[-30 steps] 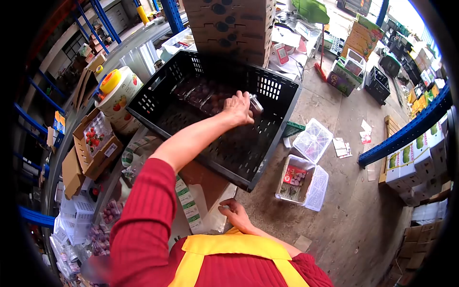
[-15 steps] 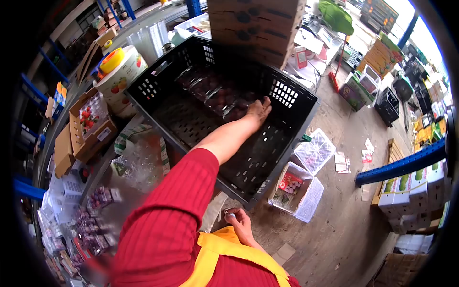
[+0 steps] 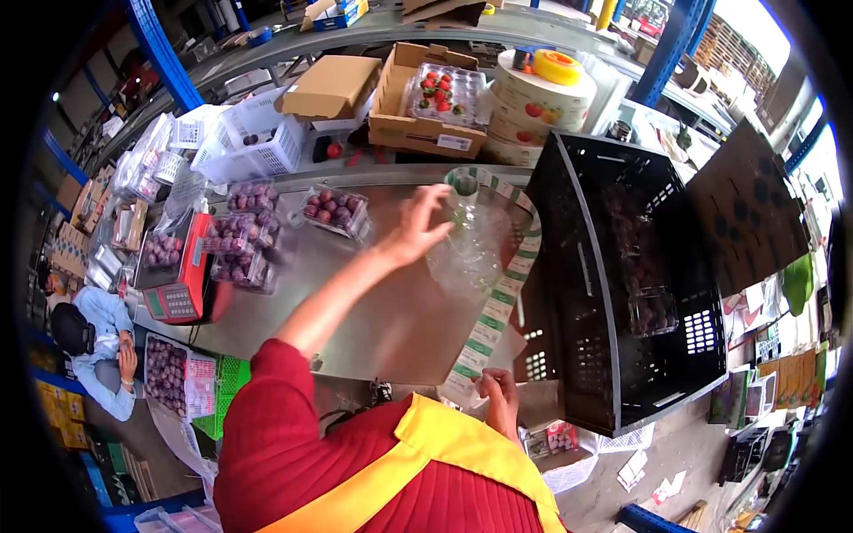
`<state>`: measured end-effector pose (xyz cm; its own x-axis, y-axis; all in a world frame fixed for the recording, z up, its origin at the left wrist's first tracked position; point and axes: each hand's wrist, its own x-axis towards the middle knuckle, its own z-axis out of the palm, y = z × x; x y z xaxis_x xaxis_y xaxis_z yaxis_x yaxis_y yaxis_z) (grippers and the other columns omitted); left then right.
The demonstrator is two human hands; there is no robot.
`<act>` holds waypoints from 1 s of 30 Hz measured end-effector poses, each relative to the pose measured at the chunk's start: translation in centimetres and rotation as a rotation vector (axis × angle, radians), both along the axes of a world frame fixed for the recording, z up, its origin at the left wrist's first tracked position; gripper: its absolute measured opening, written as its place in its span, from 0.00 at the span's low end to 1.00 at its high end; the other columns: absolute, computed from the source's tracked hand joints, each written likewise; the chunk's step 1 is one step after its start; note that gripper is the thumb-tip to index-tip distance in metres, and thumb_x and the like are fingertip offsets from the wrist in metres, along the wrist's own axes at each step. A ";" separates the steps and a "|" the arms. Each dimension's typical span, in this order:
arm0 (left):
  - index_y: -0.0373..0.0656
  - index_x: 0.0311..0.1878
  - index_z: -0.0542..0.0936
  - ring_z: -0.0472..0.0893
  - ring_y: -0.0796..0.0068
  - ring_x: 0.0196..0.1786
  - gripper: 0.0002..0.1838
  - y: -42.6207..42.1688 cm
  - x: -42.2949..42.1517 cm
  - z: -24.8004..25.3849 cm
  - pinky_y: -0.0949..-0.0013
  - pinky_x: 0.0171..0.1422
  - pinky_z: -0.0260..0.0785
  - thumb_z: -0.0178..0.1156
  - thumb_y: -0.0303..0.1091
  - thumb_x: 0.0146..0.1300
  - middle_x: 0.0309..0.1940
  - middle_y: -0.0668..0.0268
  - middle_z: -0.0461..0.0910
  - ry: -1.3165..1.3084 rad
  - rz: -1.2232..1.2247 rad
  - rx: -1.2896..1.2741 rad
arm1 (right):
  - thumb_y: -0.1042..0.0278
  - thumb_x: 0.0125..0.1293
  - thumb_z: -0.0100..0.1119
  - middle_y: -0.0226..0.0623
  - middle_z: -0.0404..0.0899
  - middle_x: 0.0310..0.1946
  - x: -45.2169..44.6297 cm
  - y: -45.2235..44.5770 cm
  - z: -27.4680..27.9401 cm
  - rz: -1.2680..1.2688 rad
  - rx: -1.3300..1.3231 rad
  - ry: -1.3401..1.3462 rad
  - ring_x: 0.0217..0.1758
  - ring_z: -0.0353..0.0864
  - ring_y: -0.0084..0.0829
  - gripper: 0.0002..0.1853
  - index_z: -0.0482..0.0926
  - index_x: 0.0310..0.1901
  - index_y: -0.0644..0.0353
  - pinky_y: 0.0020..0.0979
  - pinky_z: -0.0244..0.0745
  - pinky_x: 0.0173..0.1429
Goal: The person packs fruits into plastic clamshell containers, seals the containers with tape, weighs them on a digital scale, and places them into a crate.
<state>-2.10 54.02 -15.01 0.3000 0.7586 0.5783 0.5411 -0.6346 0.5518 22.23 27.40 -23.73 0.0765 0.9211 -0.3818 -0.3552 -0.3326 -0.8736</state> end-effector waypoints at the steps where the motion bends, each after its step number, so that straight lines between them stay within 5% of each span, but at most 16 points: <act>1: 0.41 0.73 0.57 0.71 0.55 0.65 0.49 1.0 -6.2 -0.9 0.60 0.68 0.68 0.75 0.36 0.51 0.67 0.52 0.63 0.265 0.077 0.016 | 0.68 0.69 0.60 0.32 0.77 0.30 -1.0 0.1 0.1 0.034 -0.014 -0.020 0.38 0.77 0.24 0.10 0.76 0.46 0.64 0.26 0.69 0.49; 2: 0.40 0.77 0.47 0.46 0.47 0.80 0.65 1.6 -11.8 -2.0 0.49 0.80 0.47 0.79 0.48 0.42 0.76 0.47 0.49 0.517 0.208 -0.358 | 0.68 0.69 0.60 0.31 0.77 0.30 -2.1 0.2 0.2 0.052 -0.008 -0.018 0.37 0.76 0.23 0.10 0.76 0.46 0.64 0.25 0.69 0.48; 3: 0.42 0.79 0.40 0.37 0.47 0.81 0.75 2.9 -15.7 -1.9 0.39 0.80 0.40 0.81 0.54 0.35 0.79 0.49 0.40 0.931 0.330 -0.582 | 0.68 0.69 0.60 0.31 0.77 0.30 -3.2 0.3 0.3 0.069 -0.003 -0.017 0.36 0.76 0.22 0.10 0.76 0.46 0.64 0.25 0.69 0.47; 6: 0.47 0.80 0.39 0.31 0.54 0.82 0.81 7.6 -24.8 -5.3 0.36 0.80 0.34 0.85 0.50 0.24 0.81 0.58 0.35 1.286 0.304 -0.668 | 0.70 0.68 0.60 0.29 0.76 0.30 -6.5 0.4 1.1 0.113 -0.030 -0.049 0.34 0.74 0.19 0.09 0.76 0.47 0.63 0.23 0.69 0.44; 11: 0.44 0.71 0.56 0.55 0.48 0.76 0.69 7.6 -27.0 -7.3 0.36 0.78 0.44 0.85 0.50 0.21 0.71 0.54 0.58 1.031 0.212 -0.517 | 0.71 0.68 0.60 0.28 0.75 0.30 -11.3 1.8 2.6 0.142 0.021 -0.018 0.33 0.73 0.19 0.09 0.76 0.46 0.63 0.26 0.73 0.52; 12: 0.39 0.62 0.62 0.66 0.47 0.67 0.61 5.5 -26.4 -7.0 0.38 0.75 0.50 0.82 0.56 0.24 0.60 0.52 0.67 1.017 0.225 -0.388 | 0.70 0.69 0.60 0.28 0.75 0.29 -11.9 2.0 3.0 0.151 0.036 -0.018 0.33 0.73 0.19 0.09 0.75 0.46 0.64 0.27 0.74 0.54; 16: 0.30 0.59 0.65 0.68 0.49 0.62 0.58 -6.0 -21.5 -5.1 0.48 0.68 0.58 0.77 0.65 0.32 0.54 0.49 0.69 0.856 0.295 -0.471 | 0.65 0.71 0.57 0.29 0.74 0.28 -13.0 3.9 2.2 0.214 0.094 -0.036 0.35 0.75 0.22 0.11 0.76 0.45 0.64 0.31 0.74 0.56; 18: 0.30 0.68 0.58 0.67 0.50 0.63 0.65 -12.0 -18.2 -4.8 0.49 0.69 0.57 0.76 0.66 0.35 0.58 0.48 0.66 0.722 0.431 -0.570 | 0.64 0.72 0.55 0.29 0.75 0.28 -14.1 5.1 3.5 0.222 0.047 -0.070 0.36 0.75 0.22 0.12 0.76 0.47 0.65 0.27 0.72 0.56; 22: 0.38 0.73 0.55 0.62 0.50 0.67 0.63 -18.3 -14.8 -5.7 0.47 0.70 0.53 0.76 0.62 0.40 0.62 0.52 0.63 0.510 0.564 -0.584 | 0.64 0.72 0.53 0.28 0.75 0.28 -16.1 5.9 3.4 0.315 0.081 0.003 0.37 0.75 0.21 0.13 0.76 0.51 0.65 0.25 0.70 0.52; 25: 0.39 0.67 0.68 0.72 0.58 0.58 0.46 -20.9 -14.5 -4.3 0.53 0.64 0.62 0.75 0.54 0.50 0.55 0.56 0.71 0.389 0.555 -0.275 | 0.63 0.73 0.51 0.28 0.75 0.28 -16.9 5.4 3.6 0.457 0.145 -0.095 0.37 0.75 0.20 0.14 0.76 0.53 0.62 0.24 0.70 0.49; 28: 0.38 0.53 0.80 0.79 0.68 0.46 0.26 -22.7 -14.4 -3.8 0.62 0.53 0.71 0.72 0.46 0.59 0.46 0.60 0.78 -0.283 0.150 -0.864 | 0.63 0.75 0.48 0.30 0.79 0.30 -17.7 4.7 3.6 0.621 0.340 -0.306 0.43 0.77 0.26 0.15 0.74 0.56 0.59 0.31 0.68 0.56; 29: 0.39 0.45 0.84 0.79 0.81 0.39 0.13 -23.5 -13.8 -3.4 0.76 0.47 0.71 0.68 0.38 0.65 0.39 0.68 0.83 -0.303 0.166 -0.895 | 0.64 0.75 0.48 0.32 0.80 0.32 -18.0 4.5 3.5 0.657 0.489 -0.426 0.45 0.77 0.29 0.15 0.74 0.57 0.60 0.33 0.67 0.58; 30: 0.37 0.47 0.83 0.78 0.82 0.40 0.13 -24.1 -13.5 -3.6 0.76 0.48 0.71 0.68 0.36 0.65 0.39 0.69 0.83 -0.429 0.138 -0.967 | 0.64 0.75 0.48 0.33 0.81 0.33 -18.2 4.5 3.6 0.688 0.641 -0.548 0.47 0.78 0.32 0.15 0.74 0.57 0.60 0.35 0.67 0.60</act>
<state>-15.57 29.91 -18.65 0.0903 0.9638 -0.2510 0.2159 0.2271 0.9496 4.00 31.89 -20.11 -0.5184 0.8476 0.1138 0.2234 0.2626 -0.9387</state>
